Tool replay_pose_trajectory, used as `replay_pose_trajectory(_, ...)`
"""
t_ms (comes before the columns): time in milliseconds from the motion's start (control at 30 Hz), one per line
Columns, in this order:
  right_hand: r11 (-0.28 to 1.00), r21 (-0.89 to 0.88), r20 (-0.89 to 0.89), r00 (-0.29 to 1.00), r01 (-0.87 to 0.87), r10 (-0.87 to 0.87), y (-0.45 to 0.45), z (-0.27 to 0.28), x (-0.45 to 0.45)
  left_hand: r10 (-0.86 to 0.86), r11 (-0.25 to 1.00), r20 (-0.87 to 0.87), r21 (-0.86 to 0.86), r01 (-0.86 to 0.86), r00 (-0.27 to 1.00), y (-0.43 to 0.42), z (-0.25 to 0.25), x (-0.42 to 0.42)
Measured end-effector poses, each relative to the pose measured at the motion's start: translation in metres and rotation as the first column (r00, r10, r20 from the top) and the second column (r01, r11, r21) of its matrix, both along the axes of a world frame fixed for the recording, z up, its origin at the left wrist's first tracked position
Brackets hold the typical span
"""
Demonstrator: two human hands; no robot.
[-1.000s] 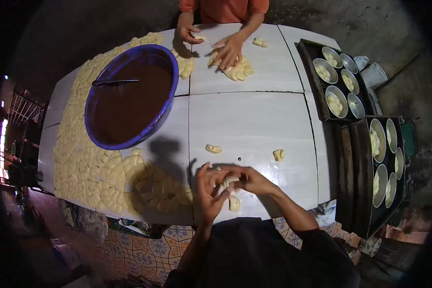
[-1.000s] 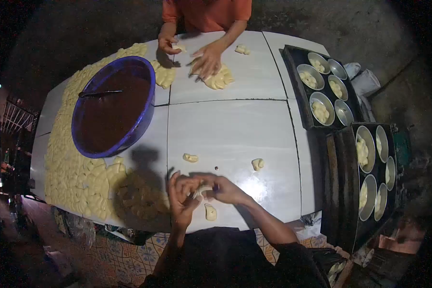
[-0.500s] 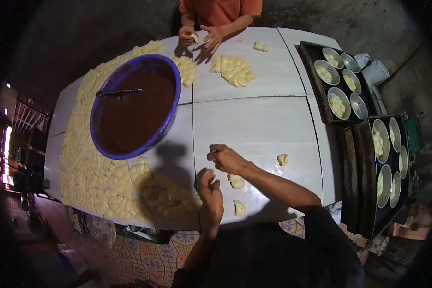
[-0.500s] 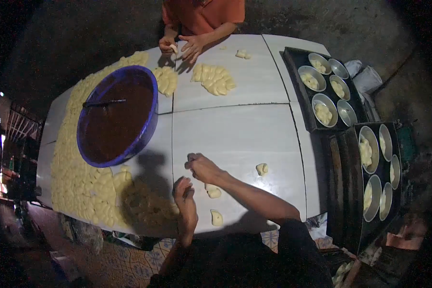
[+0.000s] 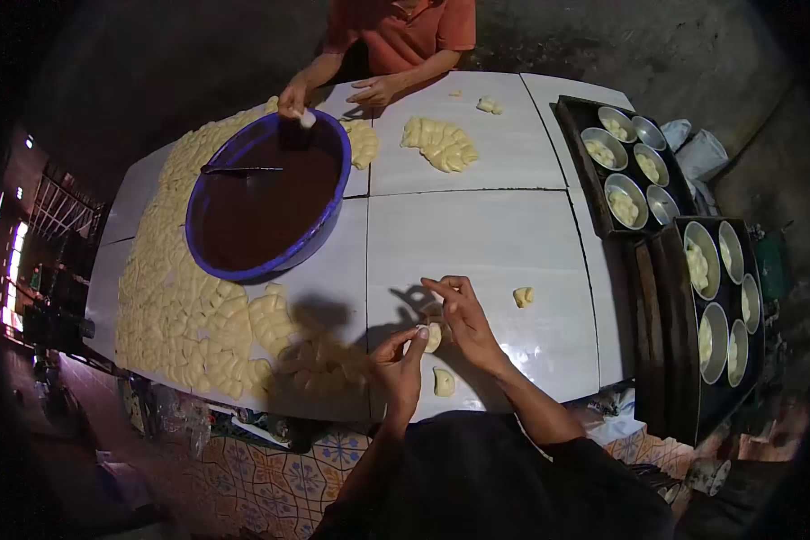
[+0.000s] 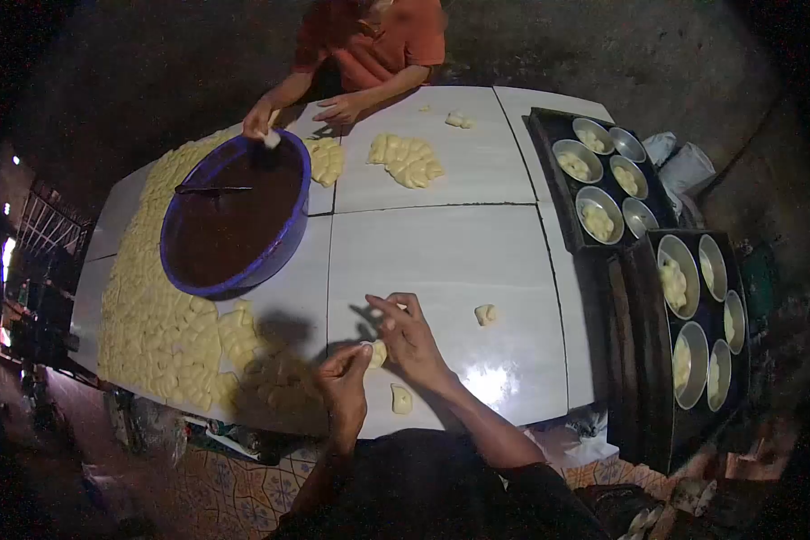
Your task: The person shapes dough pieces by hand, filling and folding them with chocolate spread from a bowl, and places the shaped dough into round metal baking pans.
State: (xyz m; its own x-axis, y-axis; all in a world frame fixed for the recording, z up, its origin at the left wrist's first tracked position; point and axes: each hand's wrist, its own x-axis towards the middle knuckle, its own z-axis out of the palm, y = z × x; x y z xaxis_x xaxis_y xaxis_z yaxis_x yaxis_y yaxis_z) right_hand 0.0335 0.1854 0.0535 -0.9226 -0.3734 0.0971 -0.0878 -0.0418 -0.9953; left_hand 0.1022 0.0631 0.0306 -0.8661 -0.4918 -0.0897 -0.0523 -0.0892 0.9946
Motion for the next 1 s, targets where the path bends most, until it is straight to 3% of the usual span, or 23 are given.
replay_pose_trajectory(100, 0.989, 0.145, -0.356, 0.933, 0.006, 0.046, 0.0, 0.007, 0.004, 0.061, 0.996, 0.07, -0.062, -0.057, 0.996, -0.002, 0.015, 0.001)
replay_pose_trajectory(133, 0.96, 0.279, -0.249, 0.965, -0.009, 0.081, 0.0, 0.017, 0.013, 0.056, 0.998, -0.117, 0.044, -0.051, 0.992, -0.005, 0.005, -0.005)
replay_pose_trajectory(167, 0.972, 0.225, -0.286, 0.958, 0.065, 0.002, -0.005, 0.009, 0.017, 0.055, 0.998, -0.122, 0.044, -0.05, 0.991, -0.005, 0.003, -0.006)
replay_pose_trajectory(233, 0.985, 0.166, -0.048, 0.998, -0.042, 0.05, -0.006, 0.003, 0.015, 0.106, 0.99, -0.191, -0.076, -0.122, 0.976, -0.001, 0.033, -0.009)
replay_pose_trajectory(300, 0.995, 0.098, -0.083, 0.997, 0.019, -0.011, -0.01, 0.002, 0.018, 0.113, 0.985, -0.254, -0.1, -0.142, 0.961, -0.008, 0.012, -0.013)
replay_pose_trajectory(367, 0.996, 0.026, -0.116, 0.99, 0.08, -0.076, -0.013, 0.002, 0.017, -0.113, 0.988, -0.162, -0.123, 0.093, 0.98, -0.019, -0.005, -0.01)
replay_pose_trajectory(400, 0.996, 0.067, -0.185, 0.982, 0.063, -0.05, -0.013, 0.001, 0.016, -0.139, 0.99, -0.011, -0.021, 0.139, 0.99, -0.019, 0.007, -0.006)
replay_pose_trajectory(433, 0.992, 0.111, -0.248, 0.968, 0.053, -0.024, -0.011, -0.001, 0.015, -0.141, 0.99, -0.008, -0.02, 0.141, 0.99, -0.019, 0.006, -0.004)
replay_pose_trajectory(467, 0.985, 0.174, -0.173, 0.984, -0.003, 0.033, -0.007, -0.003, 0.01, -0.126, 0.989, 0.022, -0.073, 0.127, 0.992, -0.018, 0.004, -0.002)
replay_pose_trajectory(500, 0.999, 0.02, -0.084, 0.996, -0.039, 0.04, -0.005, -0.006, 0.002, -0.109, 0.986, 0.05, -0.124, 0.114, 0.993, -0.017, 0.002, 0.0)
replay_pose_trajectory(533, 0.998, 0.064, -0.206, 0.978, -0.016, 0.029, -0.001, -0.006, -0.001, -0.109, 0.981, -0.08, -0.17, 0.094, 0.991, -0.012, -0.013, -0.001)
replay_pose_trajectory(567, 0.994, 0.106, -0.323, 0.946, 0.006, 0.029, 0.002, 0.008, -0.004, -0.107, 0.982, -0.074, -0.164, 0.094, 0.991, -0.01, -0.016, -0.002)
replay_pose_trajectory(600, 0.964, 0.187, -0.317, 0.918, -0.186, 0.239, 0.002, 0.009, -0.004, -0.196, 0.962, -0.203, 0.151, 0.229, 0.959, -0.009, -0.019, -0.001)
replay_pose_trajectory(633, 0.938, 0.088, -0.345, 0.873, -0.335, 0.344, -0.007, -0.01, 0.001, -0.237, 0.823, -0.351, 0.424, 0.379, 0.906, -0.009, -0.02, 0.0)
replay_pose_trajectory(667, 0.949, 0.069, -0.337, 0.888, -0.308, 0.313, -0.014, -0.017, 0.002, -0.114, 0.569, -0.214, 0.786, 0.24, 0.97, -0.009, -0.007, -0.002)
replay_pose_trajectory(700, 0.957, 0.057, -0.328, 0.9, -0.284, 0.287, -0.015, -0.021, 0.001, -0.117, 0.565, -0.219, 0.787, 0.246, 0.969, -0.008, -0.007, -0.004)
replay_pose_trajectory(767, 0.946, 0.157, -0.349, 0.88, -0.284, 0.322, -0.013, -0.034, -0.01, -0.105, 0.271, -0.101, 0.954, 0.126, 0.989, -0.008, -0.015, -0.003)
replay_pose_trajectory(800, 0.923, -0.078, -0.186, 0.915, -0.376, 0.357, -0.012, -0.039, -0.015, -0.135, 0.103, -0.295, 0.945, 0.31, 0.946, -0.019, -0.029, -0.003)
replay_pose_trajectory(833, 0.855, -0.32, -0.034, 0.907, -0.408, 0.42, -0.011, -0.042, -0.021, -0.136, 0.112, -0.302, 0.942, 0.318, 0.944, -0.024, -0.004, -0.014)
replay_pose_trajectory(867, 0.826, -0.358, 0.128, 0.853, -0.436, 0.506, -0.004, -0.045, -0.024, -0.241, 0.222, -0.298, 0.91, 0.351, 0.924, -0.027, 0.042, -0.03)
replay_pose_trajectory(900, 0.821, -0.354, 0.118, 0.849, -0.448, 0.514, -0.002, -0.046, -0.029, -0.334, 0.325, -0.279, 0.863, 0.387, 0.901, -0.031, 0.07, -0.047)
replay_pose_trajectory(967, 0.867, -0.396, 0.151, 0.91, -0.302, 0.386, -0.004, -0.049, -0.04, -0.047, -0.236, -0.74, 0.66, 0.713, 0.67, -0.09, 0.011, -0.103)
replay_pose_trajectory(1000, 0.855, -0.453, 0.145, 0.926, -0.251, 0.348, -0.008, -0.051, -0.047, -0.182, 0.246, -0.697, 0.651, 0.718, 0.694, -0.111, 0.046, -0.14)
